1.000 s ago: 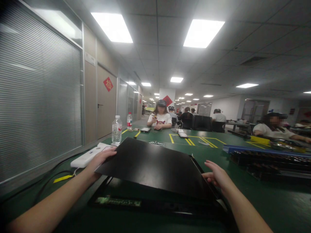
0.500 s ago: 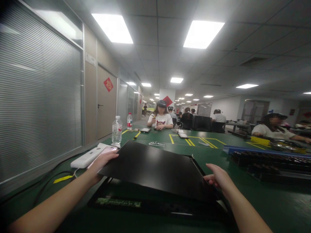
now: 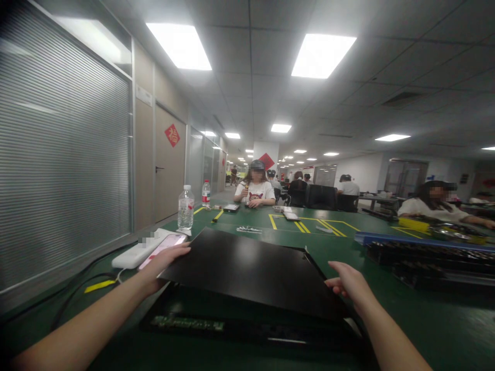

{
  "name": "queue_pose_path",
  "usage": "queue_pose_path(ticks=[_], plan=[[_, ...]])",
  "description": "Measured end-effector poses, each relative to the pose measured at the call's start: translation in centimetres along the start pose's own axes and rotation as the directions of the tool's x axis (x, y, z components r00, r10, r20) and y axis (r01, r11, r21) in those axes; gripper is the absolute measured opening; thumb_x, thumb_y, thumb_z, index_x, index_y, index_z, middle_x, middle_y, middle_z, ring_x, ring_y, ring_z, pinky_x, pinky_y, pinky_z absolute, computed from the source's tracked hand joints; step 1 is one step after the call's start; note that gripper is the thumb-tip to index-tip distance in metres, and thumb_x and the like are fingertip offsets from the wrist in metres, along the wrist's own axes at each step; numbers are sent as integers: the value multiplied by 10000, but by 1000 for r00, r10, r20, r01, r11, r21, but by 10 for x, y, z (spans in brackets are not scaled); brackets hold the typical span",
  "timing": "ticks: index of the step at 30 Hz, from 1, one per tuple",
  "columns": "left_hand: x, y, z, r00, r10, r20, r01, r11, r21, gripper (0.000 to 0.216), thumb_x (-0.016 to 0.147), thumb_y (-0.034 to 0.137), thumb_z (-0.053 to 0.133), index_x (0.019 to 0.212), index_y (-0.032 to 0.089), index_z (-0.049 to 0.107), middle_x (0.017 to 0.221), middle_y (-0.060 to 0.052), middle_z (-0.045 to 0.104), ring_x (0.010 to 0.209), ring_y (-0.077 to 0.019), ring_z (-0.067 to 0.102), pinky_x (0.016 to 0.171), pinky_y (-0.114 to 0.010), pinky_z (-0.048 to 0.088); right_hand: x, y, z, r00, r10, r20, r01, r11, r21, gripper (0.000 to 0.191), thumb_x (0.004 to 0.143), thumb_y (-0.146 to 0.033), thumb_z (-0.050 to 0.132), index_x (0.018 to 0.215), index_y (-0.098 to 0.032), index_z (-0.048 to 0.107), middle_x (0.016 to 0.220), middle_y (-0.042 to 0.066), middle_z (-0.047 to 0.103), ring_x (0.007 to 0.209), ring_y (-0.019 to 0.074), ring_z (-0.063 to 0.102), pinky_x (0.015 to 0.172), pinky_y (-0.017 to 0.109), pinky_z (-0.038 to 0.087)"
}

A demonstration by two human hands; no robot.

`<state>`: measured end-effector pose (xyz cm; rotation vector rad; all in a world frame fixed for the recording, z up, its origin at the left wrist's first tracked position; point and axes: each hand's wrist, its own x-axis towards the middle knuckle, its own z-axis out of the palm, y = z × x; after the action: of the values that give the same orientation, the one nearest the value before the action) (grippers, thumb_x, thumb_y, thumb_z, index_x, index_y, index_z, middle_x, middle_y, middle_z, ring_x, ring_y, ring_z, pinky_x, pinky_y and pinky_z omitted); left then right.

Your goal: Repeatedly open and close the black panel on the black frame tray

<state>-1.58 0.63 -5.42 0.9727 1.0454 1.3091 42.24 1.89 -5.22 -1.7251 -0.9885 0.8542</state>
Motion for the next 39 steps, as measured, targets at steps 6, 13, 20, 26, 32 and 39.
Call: queue_pose_path(ticks=[6,13,20,26,32,39], plan=[[-3,0,2,996,6,86,-4,1000,-29,432,707,217,602,1135,184,555,870,-51,728,767,-193,676,660,-255,499,-2,-1,0,999,-28,-30,26,999,-47,487,720,-421,485,1100,-118,504,586,127,682,393,117,481,359,193,292],[-7,-1,7,993,-70,99,71,997,-10,488,728,251,589,1207,217,501,887,-44,725,795,-198,672,695,-275,494,1,2,0,995,-88,-46,80,984,-157,490,711,-437,478,1088,-128,528,529,94,661,388,124,489,376,210,295],[-11,0,9,995,-92,40,91,996,18,423,731,234,578,1153,220,545,848,-38,729,765,-198,675,661,-270,499,14,9,0,986,-164,-1,154,927,-343,491,709,-467,482,1061,-130,542,540,57,653,437,149,539,471,262,397],[-9,-1,9,994,-112,13,111,992,54,427,716,230,593,1141,213,554,851,-42,730,743,-195,675,663,-276,502,20,15,-2,978,-209,28,199,874,-444,449,708,-455,486,1016,-142,576,590,53,662,497,167,581,530,280,422],[-11,0,11,993,-119,19,119,993,11,440,725,192,578,1162,192,527,856,-53,728,757,-192,675,649,-269,503,18,14,-2,975,-220,25,203,843,-498,384,693,-427,509,957,-168,614,587,41,662,566,191,610,551,285,422],[-9,-4,11,993,-116,17,115,993,22,353,734,175,572,1086,164,562,770,-58,729,714,-202,677,620,-276,510,15,9,-2,970,-243,20,206,774,-599,316,689,-423,507,890,-212,630,655,32,684,659,213,622,613,305,412]])
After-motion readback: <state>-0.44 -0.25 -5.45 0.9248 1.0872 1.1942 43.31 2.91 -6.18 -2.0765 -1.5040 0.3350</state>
